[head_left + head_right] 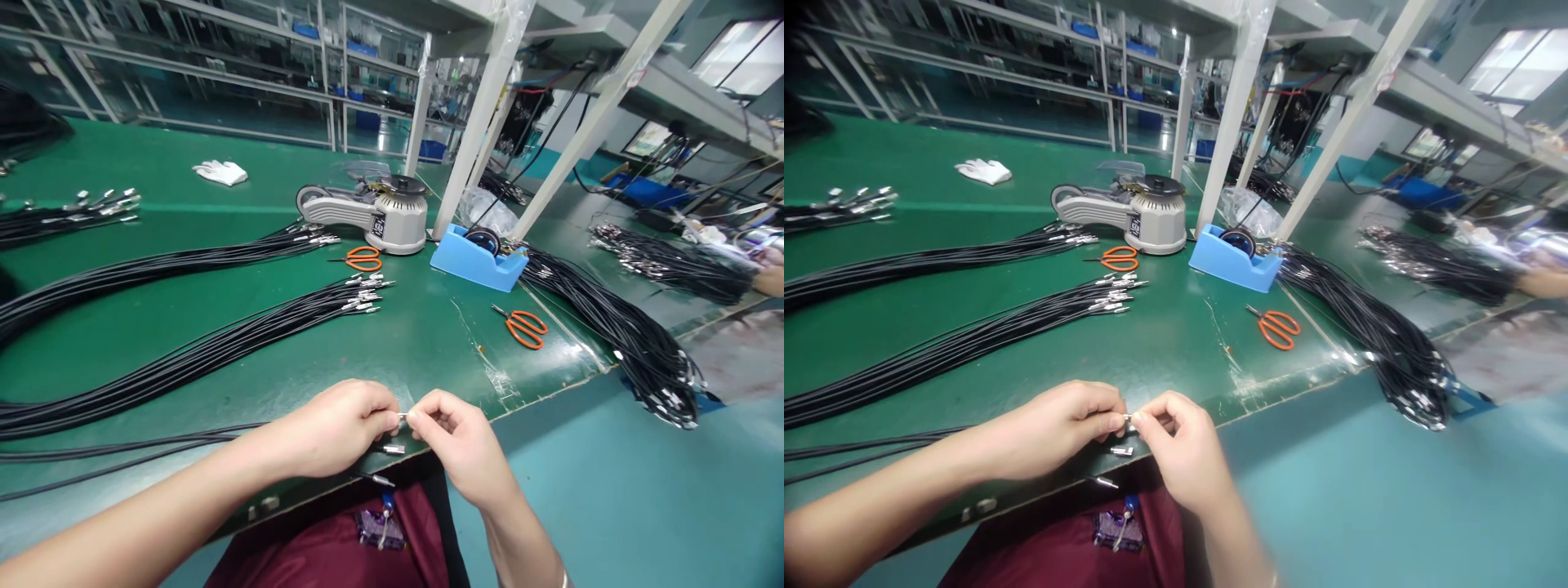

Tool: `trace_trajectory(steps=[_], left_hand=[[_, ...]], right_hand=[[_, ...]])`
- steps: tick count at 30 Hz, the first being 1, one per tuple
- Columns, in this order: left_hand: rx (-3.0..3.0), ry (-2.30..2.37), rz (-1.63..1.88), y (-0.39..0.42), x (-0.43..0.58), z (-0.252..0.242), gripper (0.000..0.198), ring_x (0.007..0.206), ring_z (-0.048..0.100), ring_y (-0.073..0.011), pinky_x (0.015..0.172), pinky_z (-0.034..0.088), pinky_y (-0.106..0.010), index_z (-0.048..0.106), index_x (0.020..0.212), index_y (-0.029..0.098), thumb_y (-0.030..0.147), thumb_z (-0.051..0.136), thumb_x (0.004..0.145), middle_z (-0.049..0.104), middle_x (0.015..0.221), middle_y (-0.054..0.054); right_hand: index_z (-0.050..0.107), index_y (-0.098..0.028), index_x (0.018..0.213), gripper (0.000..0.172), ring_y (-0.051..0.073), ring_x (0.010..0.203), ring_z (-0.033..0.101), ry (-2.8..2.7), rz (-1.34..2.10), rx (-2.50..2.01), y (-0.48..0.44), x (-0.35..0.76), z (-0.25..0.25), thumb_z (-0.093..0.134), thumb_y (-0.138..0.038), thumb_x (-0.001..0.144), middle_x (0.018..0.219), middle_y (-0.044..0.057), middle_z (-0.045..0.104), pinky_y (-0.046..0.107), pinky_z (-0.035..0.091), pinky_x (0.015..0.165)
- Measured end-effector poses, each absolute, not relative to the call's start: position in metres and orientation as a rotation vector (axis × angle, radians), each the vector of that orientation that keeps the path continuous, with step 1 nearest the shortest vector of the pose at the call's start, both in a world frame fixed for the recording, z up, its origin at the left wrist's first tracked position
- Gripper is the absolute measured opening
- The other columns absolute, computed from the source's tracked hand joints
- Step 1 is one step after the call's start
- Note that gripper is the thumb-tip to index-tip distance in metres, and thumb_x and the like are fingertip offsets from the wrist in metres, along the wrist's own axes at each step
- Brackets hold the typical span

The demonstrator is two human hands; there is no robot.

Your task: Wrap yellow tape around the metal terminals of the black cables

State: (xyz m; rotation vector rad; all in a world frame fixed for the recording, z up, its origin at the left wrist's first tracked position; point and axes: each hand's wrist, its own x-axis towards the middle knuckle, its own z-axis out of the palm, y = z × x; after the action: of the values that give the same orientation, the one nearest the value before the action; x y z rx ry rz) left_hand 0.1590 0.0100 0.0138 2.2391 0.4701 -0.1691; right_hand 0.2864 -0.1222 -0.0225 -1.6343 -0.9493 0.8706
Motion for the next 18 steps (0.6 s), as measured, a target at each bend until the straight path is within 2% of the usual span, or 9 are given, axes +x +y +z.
trace_trajectory(steps=[12, 15, 18], left_hand=[[2.247, 0.603, -0.118, -0.001, 0.157, 0.005, 0.026, 0.067, 0.054, -0.0141, 0.061, 0.035, -0.023, 0.061, 0.07, 0.019, 0.027, 0.042, 0.085, 0.063, 0.071, 0.0], [2.297, 0.497, -0.174, -0.001, 0.15, 0.015, 0.029, 0.066, 0.056, -0.0145, 0.06, 0.036, -0.023, 0.063, 0.07, 0.019, 0.028, 0.041, 0.086, 0.064, 0.07, -0.001], [2.384, 0.378, -0.101, 0.016, 0.143, 0.026, 0.028, 0.074, 0.058, -0.0145, 0.068, 0.04, -0.023, 0.066, 0.078, 0.021, 0.028, 0.041, 0.089, 0.067, 0.079, -0.001]], right_hand=[[0.059, -0.016, 0.067, 0.017, 0.012, 0.061, 0.054, -1.016, 0.839, -1.679, -0.117, 0.28, -0.02, 0.057, -0.025, 0.081, 0.065, 0.0, 0.06, 0.022, 0.043, 0.059], [0.058, -0.017, 0.066, 0.017, 0.013, 0.061, 0.053, -1.022, 0.935, -1.72, -0.12, 0.278, -0.018, 0.057, -0.027, 0.079, 0.064, 0.0, 0.058, 0.023, 0.042, 0.059], [0.058, -0.019, 0.065, 0.015, 0.015, 0.063, 0.054, -1.007, 1.026, -1.793, -0.131, 0.279, -0.021, 0.056, -0.027, 0.077, 0.064, 0.001, 0.059, 0.024, 0.043, 0.059]])
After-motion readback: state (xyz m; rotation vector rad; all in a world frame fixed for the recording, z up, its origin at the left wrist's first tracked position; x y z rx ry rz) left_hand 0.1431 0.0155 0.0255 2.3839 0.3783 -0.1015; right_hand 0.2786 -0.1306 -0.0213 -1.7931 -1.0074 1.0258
